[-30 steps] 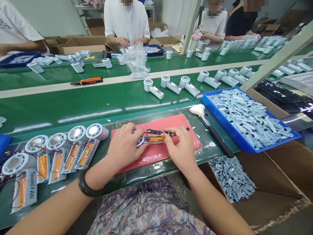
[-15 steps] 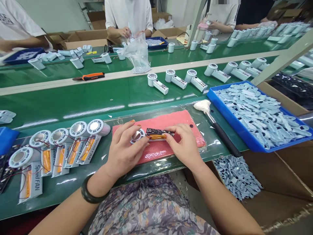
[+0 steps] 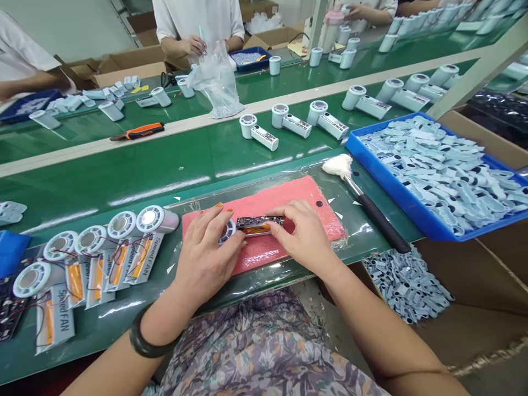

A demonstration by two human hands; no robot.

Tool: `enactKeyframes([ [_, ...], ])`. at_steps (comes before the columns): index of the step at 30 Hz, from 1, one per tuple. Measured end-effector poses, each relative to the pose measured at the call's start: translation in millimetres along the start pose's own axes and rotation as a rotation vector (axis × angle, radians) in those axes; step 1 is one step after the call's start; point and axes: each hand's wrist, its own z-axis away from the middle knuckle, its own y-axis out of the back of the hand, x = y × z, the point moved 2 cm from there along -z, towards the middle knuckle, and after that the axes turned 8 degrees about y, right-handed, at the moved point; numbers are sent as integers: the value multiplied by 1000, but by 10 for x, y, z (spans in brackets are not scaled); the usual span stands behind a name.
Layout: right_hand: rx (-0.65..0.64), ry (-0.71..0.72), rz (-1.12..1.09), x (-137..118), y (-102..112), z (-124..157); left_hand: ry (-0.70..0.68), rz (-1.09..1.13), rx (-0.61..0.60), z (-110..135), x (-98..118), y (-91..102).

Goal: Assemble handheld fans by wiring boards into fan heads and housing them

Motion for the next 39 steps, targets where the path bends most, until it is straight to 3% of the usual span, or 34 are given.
enactKeyframes([
  [7,8,14,-5,11,-16,0,3,-13,-76,-100,65,15],
  [13,0,16,-2,31,-33,-6,21,145,-19,-1,18,61],
  [20,-9,-3,-37,43,-31,-24,-81,-45,-54,-52,9,34],
  [27,21,54,-39,87,-43,9,-66,13,-105,-88,37,45],
  [32,25,58,-25,97,-59,14,-51,-44,-98,-56,81,38],
  [39,-13,31,-35,90,-49,-18,-38,-20,1,36,170,79],
])
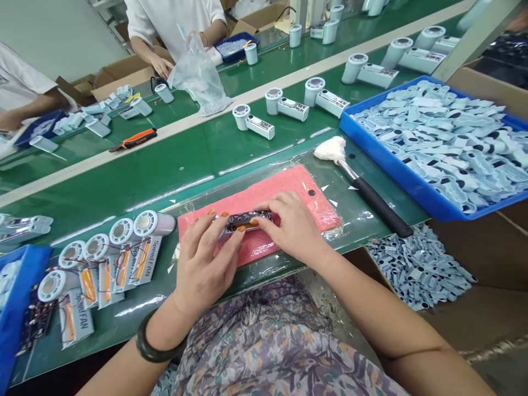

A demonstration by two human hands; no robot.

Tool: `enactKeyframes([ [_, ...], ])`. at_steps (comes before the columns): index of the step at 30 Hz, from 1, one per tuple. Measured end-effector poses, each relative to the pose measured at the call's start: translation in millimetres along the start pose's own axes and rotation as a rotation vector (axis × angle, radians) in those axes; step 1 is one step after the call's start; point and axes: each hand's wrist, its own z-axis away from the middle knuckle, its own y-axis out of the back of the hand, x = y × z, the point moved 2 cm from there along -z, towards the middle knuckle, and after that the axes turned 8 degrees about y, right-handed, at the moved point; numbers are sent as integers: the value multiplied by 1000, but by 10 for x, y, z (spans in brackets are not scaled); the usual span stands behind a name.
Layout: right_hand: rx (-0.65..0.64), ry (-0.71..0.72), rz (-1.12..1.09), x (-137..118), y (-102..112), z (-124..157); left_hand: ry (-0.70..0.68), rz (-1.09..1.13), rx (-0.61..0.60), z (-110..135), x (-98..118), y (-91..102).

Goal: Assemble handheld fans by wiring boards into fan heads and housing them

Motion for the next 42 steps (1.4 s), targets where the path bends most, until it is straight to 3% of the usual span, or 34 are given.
enactKeyframes([
  [6,-32,-24,1,0,10,-12,4,-38,-29,2,30,-113],
  [10,-28,-10,15,-2,13,-8,89,-22,-45,-51,83,-162],
  [13,-16,-1,17,0,20,6,107,17,-42,-41,105,-126],
  [18,-16,4,12,1,26,16,118,25,104,175,-10,69],
  [21,-10,14,9,3,23,13,106,-7,120,269,-63,118],
  [27,18,71,29,13,21,23,87,-35,90,176,-7,63],
  [30,41,141,47,3,41,50,163,44,93,101,-35,63],
  [34,38,189,72,8,77,86,264,158,0,2,-168,49],
  [42,-65,280,177,14,114,3,199,222,-170,-186,-202,-28],
])
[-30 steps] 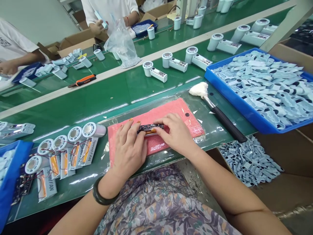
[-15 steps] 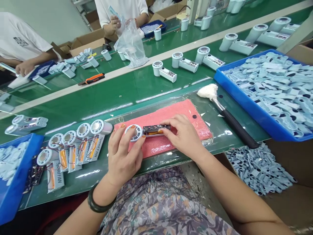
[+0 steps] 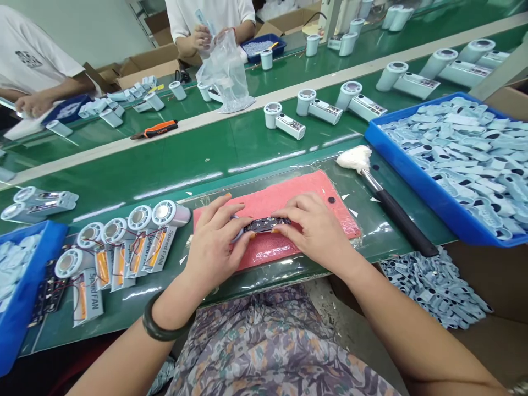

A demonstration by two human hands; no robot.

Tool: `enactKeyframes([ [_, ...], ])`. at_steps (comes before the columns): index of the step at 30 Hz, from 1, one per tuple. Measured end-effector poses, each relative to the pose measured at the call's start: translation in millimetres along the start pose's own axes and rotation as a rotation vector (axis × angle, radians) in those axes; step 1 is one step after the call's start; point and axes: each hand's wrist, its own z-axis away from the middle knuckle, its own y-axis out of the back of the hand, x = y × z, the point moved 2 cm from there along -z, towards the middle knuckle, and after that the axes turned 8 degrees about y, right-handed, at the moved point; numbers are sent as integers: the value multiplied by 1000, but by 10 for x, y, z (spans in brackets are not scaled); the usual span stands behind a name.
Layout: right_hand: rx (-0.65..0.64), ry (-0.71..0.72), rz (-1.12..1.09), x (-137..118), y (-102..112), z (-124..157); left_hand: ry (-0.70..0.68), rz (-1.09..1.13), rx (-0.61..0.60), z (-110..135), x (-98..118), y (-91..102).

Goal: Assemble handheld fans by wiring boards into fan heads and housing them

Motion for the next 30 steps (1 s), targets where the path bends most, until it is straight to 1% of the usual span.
enactKeyframes([
  [4,-33,-20,-11,10,-19,-12,16,-22,-35,-38,22,3],
  [8,-70,-87,-77,35,-44,-4,16,0,-142,-105,7,15],
  [11,-134,-124,-113,57,-40,-9,34,20,-184,-155,-3,29],
  [14,-183,-133,-150,75,-19,-8,51,-9,-227,-200,8,43],
  [18,-197,-154,-185,80,2,-17,69,-66,-316,-259,21,59],
  [23,-236,-217,-188,70,4,-57,66,-67,-349,-310,-23,62],
  [26,-223,-181,-182,66,7,-21,56,-55,-357,-317,-42,64],
  [30,-126,-163,-158,74,21,83,61,-61,-354,-315,-51,62],
])
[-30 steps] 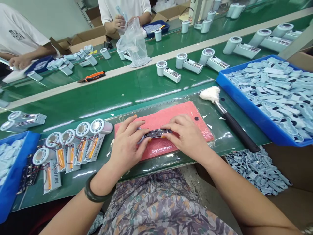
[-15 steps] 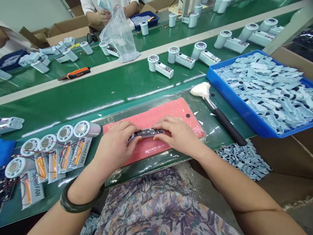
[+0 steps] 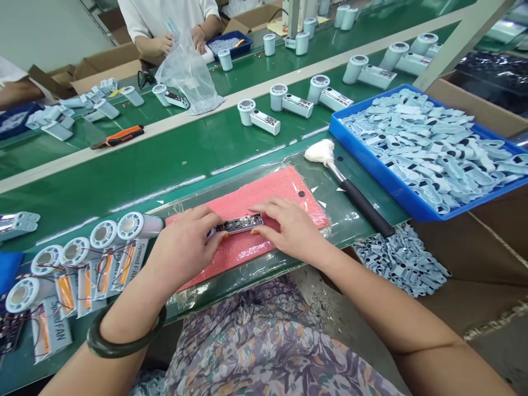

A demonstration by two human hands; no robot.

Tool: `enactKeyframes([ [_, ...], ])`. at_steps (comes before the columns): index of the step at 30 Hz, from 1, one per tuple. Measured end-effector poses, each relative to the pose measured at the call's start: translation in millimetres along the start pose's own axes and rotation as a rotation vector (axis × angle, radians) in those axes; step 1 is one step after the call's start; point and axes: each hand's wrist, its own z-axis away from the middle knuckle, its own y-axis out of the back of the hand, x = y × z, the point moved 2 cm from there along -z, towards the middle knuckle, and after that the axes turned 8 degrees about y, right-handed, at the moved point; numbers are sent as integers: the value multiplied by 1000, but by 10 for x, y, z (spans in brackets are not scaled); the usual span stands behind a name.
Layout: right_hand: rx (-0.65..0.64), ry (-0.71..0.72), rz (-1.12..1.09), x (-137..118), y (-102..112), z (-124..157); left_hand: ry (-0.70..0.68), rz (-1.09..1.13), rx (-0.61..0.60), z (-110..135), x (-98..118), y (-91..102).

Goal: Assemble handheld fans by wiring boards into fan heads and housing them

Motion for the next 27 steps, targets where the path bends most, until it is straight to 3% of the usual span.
enactKeyframes([
  [7,-74,-11,115,8,1,-12,33,81,-19,-22,-32,-47],
  [20,-140,29,184,-120,-72,-101,6,119,153,179,-53,-118],
  [24,-115,22,190,-181,-118,-78,-1,97,133,193,-116,-110],
  [27,-82,30,176,-216,-143,-8,-49,68,204,236,-118,-93],
])
